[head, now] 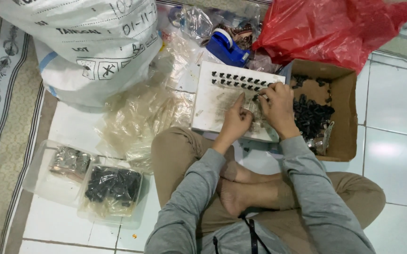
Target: The person sits on the floor and repeatedly picks small black plastic parts from a cardboard box, attaches them to metal clips, and places the assembled units into a white tray. The person continues this repetitive assembly process throughout the clip.
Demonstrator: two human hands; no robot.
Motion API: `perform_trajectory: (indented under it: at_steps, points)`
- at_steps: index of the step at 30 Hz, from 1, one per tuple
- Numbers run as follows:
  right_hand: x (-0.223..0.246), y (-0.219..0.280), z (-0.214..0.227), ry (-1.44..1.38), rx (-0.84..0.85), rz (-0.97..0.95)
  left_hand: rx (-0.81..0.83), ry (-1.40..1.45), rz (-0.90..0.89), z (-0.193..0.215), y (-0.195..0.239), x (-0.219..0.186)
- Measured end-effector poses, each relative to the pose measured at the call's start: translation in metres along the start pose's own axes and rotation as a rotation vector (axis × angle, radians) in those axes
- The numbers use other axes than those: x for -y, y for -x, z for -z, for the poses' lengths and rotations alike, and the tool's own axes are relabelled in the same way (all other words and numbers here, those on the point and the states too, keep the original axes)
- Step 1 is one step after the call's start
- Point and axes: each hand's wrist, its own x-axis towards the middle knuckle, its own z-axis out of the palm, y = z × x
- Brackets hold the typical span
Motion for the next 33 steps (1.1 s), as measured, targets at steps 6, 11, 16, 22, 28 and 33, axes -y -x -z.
perform_trajectory:
  at_steps: [6, 11, 16, 22, 28, 33]
  points:
    - [-0.012, -0.005, -0.030, 0.130, -0.005, 0.103, 0.028, 0.044, 0.040, -0.004, -0.001, 0.010]
    - [-0.010, -0.005, -0.035, 0.157, 0.004, 0.118, 0.035, 0.027, 0.035, -0.003, -0.005, 0.012]
    - [-0.014, -0.001, -0.042, 0.155, 0.046, 0.084, 0.044, 0.058, 0.046, -0.003, -0.001, 0.005]
    - [-0.015, 0.003, -0.043, 0.122, 0.059, 0.058, 0.048, 0.061, 0.053, -0.004, -0.008, 0.016]
    - [-0.009, 0.010, -0.009, 0.056, -0.006, 0.033, 0.070, 0.064, 0.051, -0.009, -0.008, 0.022]
    - [-0.064, 0.037, 0.049, 0.088, 0.020, 0.018, -0.052, -0.140, -0.124, -0.013, 0.002, -0.002]
